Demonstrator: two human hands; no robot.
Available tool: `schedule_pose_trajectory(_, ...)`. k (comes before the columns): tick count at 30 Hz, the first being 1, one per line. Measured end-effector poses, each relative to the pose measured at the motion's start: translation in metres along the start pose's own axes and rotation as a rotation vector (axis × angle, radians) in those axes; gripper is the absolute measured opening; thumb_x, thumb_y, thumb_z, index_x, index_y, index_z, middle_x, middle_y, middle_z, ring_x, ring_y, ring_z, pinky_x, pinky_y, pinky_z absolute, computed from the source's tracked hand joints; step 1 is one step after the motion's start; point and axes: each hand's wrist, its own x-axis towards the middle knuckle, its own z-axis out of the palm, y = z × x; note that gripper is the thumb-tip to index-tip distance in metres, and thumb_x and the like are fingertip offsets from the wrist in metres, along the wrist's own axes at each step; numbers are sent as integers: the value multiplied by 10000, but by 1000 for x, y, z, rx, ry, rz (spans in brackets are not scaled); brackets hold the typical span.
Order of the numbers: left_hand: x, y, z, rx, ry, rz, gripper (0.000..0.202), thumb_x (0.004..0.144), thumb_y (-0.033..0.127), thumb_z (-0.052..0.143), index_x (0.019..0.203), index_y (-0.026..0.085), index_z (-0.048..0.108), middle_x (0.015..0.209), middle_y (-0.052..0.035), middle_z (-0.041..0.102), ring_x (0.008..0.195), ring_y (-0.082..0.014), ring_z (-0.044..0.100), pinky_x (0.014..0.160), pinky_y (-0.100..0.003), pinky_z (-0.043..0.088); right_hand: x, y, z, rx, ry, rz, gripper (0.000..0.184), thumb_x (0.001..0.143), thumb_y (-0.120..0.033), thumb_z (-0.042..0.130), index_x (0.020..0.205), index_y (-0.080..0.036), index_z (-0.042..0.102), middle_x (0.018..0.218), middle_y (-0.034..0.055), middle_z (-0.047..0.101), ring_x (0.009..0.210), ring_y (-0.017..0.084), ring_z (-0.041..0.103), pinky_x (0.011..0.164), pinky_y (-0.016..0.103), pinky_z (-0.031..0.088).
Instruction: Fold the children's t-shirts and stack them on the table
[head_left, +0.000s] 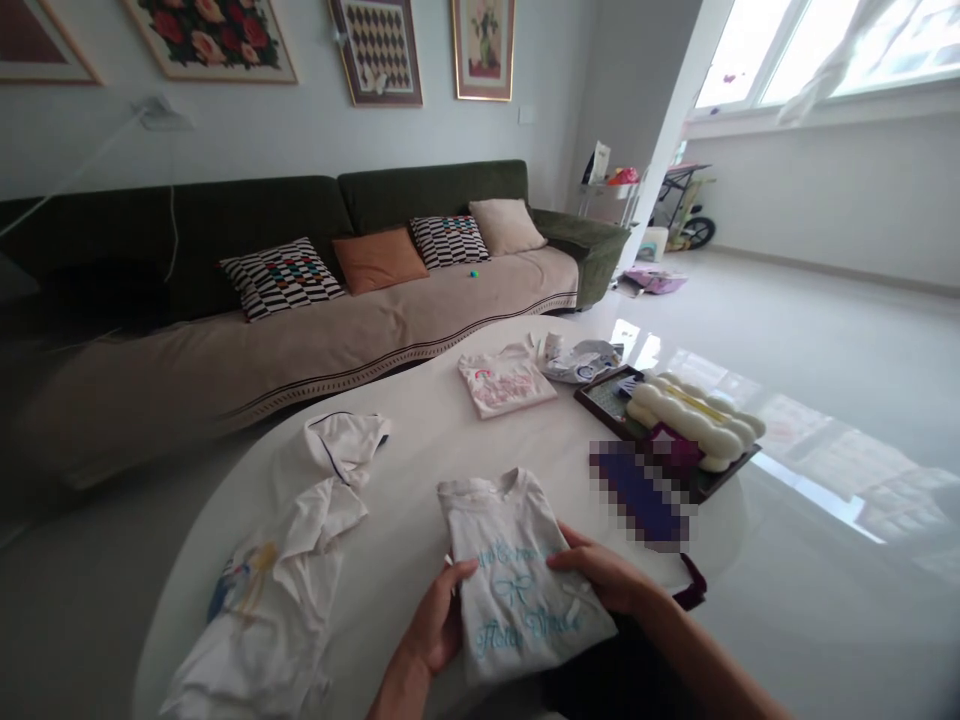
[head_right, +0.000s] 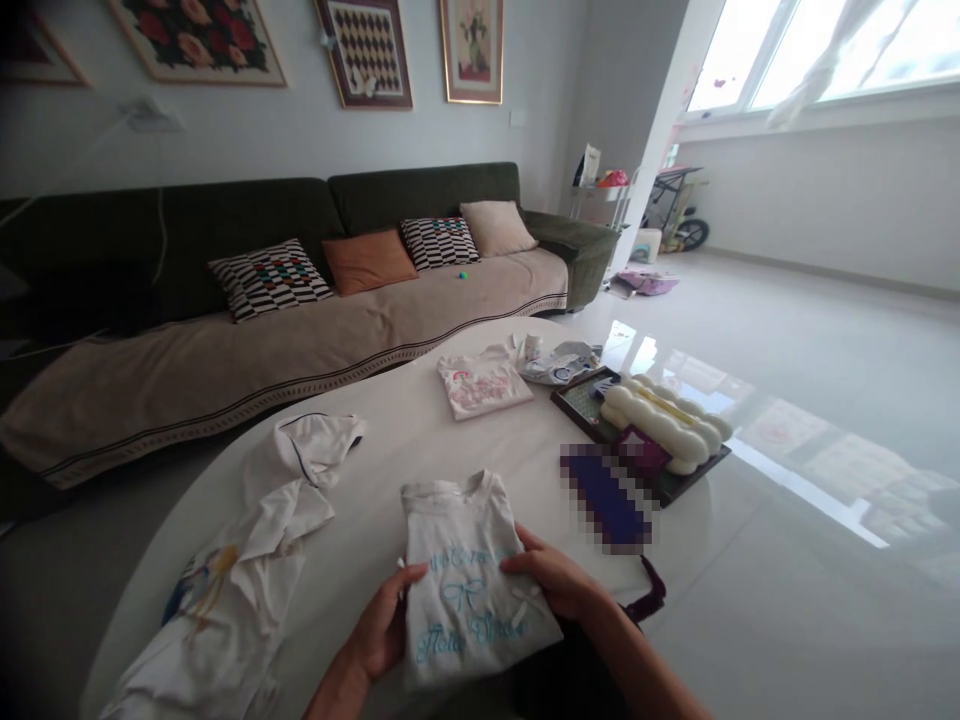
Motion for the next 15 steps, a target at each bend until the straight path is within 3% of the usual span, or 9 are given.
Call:
schedule_pose_trajectory(3, 26, 41, 18, -12, -28, 42, 443, 699, 298, 573, 1119, 161, 540, 916, -98, 673, 873, -264, 629, 791, -401, 484, 14, -42, -8, -69, 35, -70, 733, 603, -154, 592, 1286, -270, 351, 944, 38, 658, 759, 221, 645, 715, 392, 503)
schedule_pose_trajectory(6, 75, 97, 41, 14, -61, 163, 439, 691, 207, 591, 1124, 167, 529, 931, -81, 670, 868, -238, 630, 805, -378, 489, 45, -105, -25, -207, 162, -214, 690, 605, -147, 591, 1258, -260, 401, 931, 30, 660, 716, 203, 639, 667, 360, 517)
schedule_pose_trajectory(11, 178, 194, 74, 80, -108, 319, 417, 708, 185, 587, 1119, 157, 525, 941, -79, 666, 868, -232, 629, 822, -392, 486, 126, -214, -66, -296, 284, -423, 674, 602, -106, 603, 1241, -230, 427, 890, 9, 656, 648, 160, 617, 623, 333, 517)
schedule_pose_trajectory(15, 246, 242, 78, 126, -97, 386, 405, 726, 239, 599, 1115, 159, 520, 940, -83, 666, 867, -231, 628, 840, -415, 470, 191, -265, -97, -366, 427, -507, 681, 618, -107, 619, 1262, -191, 416, 815, 12, 655, 597, 144, 604, 589, 322, 510)
